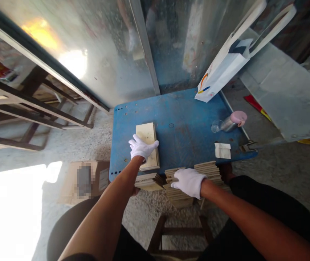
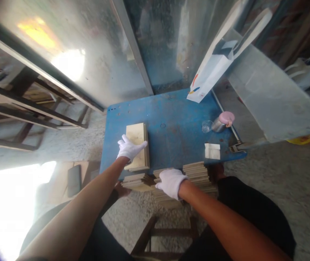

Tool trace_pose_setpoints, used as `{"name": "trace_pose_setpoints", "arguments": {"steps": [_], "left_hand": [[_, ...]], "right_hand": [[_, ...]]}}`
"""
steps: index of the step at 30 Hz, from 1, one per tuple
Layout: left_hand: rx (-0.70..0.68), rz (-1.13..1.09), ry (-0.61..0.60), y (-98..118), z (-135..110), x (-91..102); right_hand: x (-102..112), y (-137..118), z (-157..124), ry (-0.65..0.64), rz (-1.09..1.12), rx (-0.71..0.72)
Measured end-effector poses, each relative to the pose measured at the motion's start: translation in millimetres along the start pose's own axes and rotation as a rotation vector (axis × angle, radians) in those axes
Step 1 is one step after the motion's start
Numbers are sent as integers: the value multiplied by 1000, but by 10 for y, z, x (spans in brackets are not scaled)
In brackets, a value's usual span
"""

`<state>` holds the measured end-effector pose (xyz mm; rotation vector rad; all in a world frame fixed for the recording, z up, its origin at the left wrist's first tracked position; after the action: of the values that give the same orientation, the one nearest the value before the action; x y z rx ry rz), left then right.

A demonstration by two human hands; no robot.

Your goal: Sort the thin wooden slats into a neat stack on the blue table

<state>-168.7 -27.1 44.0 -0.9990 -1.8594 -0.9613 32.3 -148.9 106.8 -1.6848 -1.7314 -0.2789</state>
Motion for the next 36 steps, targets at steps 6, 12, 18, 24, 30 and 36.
{"name": "trace_pose_setpoints", "arguments": {"steps": [6,12,18,24,30,36], "left_hand": [[100,-7,-30,102,279,-83],[224,-31,-75,81,357,-125],[167,-69,-69,32,423,-151],[143,-57,-23,57,364,-111],[103,-205,-5,31,234,57],[18,-343,61,-83,-217,329]], "right_hand": [[61,-12,29,86,-39,-19],[14,-101,31,66,-89,31],[16,-105,33,78,-89,50],[16,-81,57,69,-73,27],[157,-76,13,64,-84,0],[192,-68,21,132,89,52]]}}
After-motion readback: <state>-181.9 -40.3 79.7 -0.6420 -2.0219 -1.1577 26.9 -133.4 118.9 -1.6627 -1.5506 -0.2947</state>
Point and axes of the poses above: each hand's wrist, its own z-axis towards the middle knuckle, its own x-axis out of the back of the hand, y = z × x, the point moved 5 cm from there along z, towards the middle knuckle, and after that the axes turned 7 degrees about -x, right-handed, at the moved point
